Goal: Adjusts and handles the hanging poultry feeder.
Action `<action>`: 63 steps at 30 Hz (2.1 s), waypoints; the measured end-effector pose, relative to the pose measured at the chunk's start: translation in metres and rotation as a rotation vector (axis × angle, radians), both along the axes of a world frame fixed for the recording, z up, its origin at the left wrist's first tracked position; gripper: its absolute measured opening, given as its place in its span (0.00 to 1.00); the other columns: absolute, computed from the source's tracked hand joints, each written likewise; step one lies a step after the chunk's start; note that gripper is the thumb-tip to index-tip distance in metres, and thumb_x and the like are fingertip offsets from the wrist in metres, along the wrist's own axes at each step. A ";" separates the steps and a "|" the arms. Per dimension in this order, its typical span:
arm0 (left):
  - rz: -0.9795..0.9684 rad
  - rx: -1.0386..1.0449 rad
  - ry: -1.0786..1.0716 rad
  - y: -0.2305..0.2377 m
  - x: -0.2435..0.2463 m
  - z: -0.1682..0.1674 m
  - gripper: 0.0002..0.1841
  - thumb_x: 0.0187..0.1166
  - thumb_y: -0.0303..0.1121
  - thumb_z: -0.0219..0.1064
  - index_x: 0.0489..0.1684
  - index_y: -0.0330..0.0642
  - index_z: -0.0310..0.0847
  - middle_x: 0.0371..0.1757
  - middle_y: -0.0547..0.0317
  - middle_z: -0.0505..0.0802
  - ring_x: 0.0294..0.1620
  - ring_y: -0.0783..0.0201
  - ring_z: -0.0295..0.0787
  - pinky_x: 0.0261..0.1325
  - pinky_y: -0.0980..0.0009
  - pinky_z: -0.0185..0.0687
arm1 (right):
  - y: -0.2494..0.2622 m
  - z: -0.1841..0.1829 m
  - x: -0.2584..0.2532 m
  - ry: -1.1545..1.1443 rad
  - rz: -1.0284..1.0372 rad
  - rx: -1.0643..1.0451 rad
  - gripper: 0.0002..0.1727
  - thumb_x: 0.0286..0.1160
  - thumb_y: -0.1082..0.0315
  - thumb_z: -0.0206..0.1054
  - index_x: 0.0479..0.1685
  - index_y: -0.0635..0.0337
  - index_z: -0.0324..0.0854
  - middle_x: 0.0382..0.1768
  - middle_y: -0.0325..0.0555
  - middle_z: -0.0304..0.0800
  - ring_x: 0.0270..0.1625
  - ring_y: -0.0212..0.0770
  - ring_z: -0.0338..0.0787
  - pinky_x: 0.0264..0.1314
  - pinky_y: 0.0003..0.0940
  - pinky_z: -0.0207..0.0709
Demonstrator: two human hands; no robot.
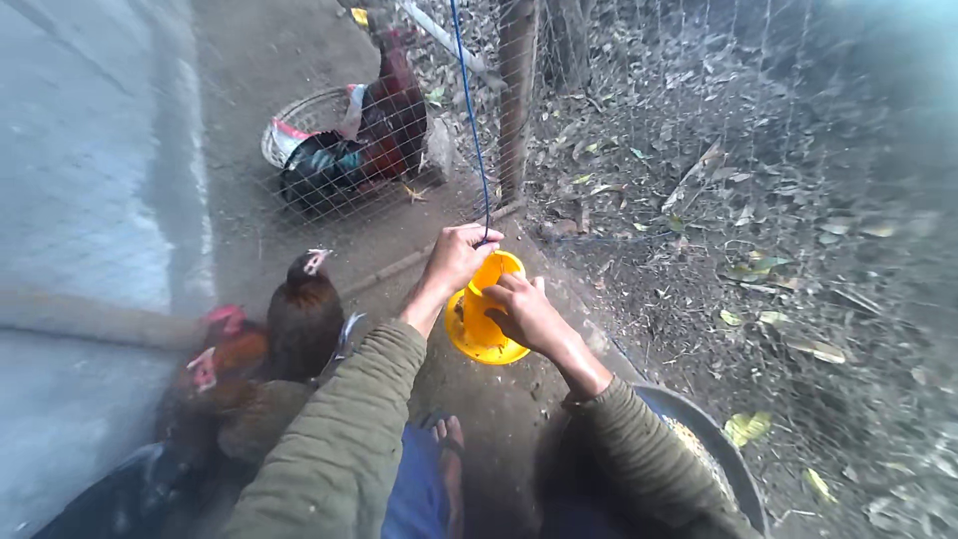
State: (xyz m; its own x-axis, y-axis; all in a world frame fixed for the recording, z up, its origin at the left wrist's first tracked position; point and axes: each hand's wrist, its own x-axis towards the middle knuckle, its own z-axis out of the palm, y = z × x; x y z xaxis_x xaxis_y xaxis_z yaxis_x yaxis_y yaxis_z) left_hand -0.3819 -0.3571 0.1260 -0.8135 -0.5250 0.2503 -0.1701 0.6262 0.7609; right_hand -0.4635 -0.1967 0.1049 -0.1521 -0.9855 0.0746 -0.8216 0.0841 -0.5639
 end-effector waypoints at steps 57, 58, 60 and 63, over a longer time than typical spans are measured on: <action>0.012 0.382 -0.294 0.009 0.022 0.047 0.08 0.85 0.28 0.66 0.54 0.35 0.84 0.43 0.51 0.94 0.37 0.66 0.94 0.49 0.68 0.92 | 0.006 0.007 0.013 0.084 -0.112 -0.214 0.11 0.77 0.69 0.65 0.50 0.59 0.91 0.44 0.52 0.91 0.54 0.56 0.88 0.54 0.58 0.73; 0.015 0.371 -0.297 0.009 0.021 0.048 0.08 0.84 0.28 0.66 0.54 0.35 0.85 0.42 0.51 0.94 0.36 0.66 0.94 0.48 0.68 0.92 | 0.006 0.008 0.013 0.083 -0.113 -0.221 0.11 0.77 0.69 0.65 0.50 0.59 0.91 0.44 0.52 0.91 0.54 0.56 0.89 0.54 0.58 0.73; 0.021 0.307 -0.331 0.010 0.021 0.053 0.08 0.84 0.29 0.67 0.52 0.36 0.87 0.40 0.53 0.94 0.36 0.68 0.93 0.49 0.68 0.91 | 0.008 0.010 0.013 0.073 -0.112 -0.232 0.11 0.78 0.68 0.66 0.50 0.59 0.91 0.44 0.52 0.91 0.54 0.55 0.89 0.54 0.58 0.74; 0.014 0.099 -0.396 0.008 0.024 0.052 0.07 0.84 0.32 0.68 0.49 0.43 0.91 0.35 0.58 0.94 0.29 0.67 0.89 0.42 0.65 0.88 | 0.009 0.014 0.012 0.048 -0.124 -0.238 0.11 0.78 0.67 0.66 0.52 0.58 0.92 0.44 0.52 0.92 0.54 0.55 0.89 0.55 0.59 0.74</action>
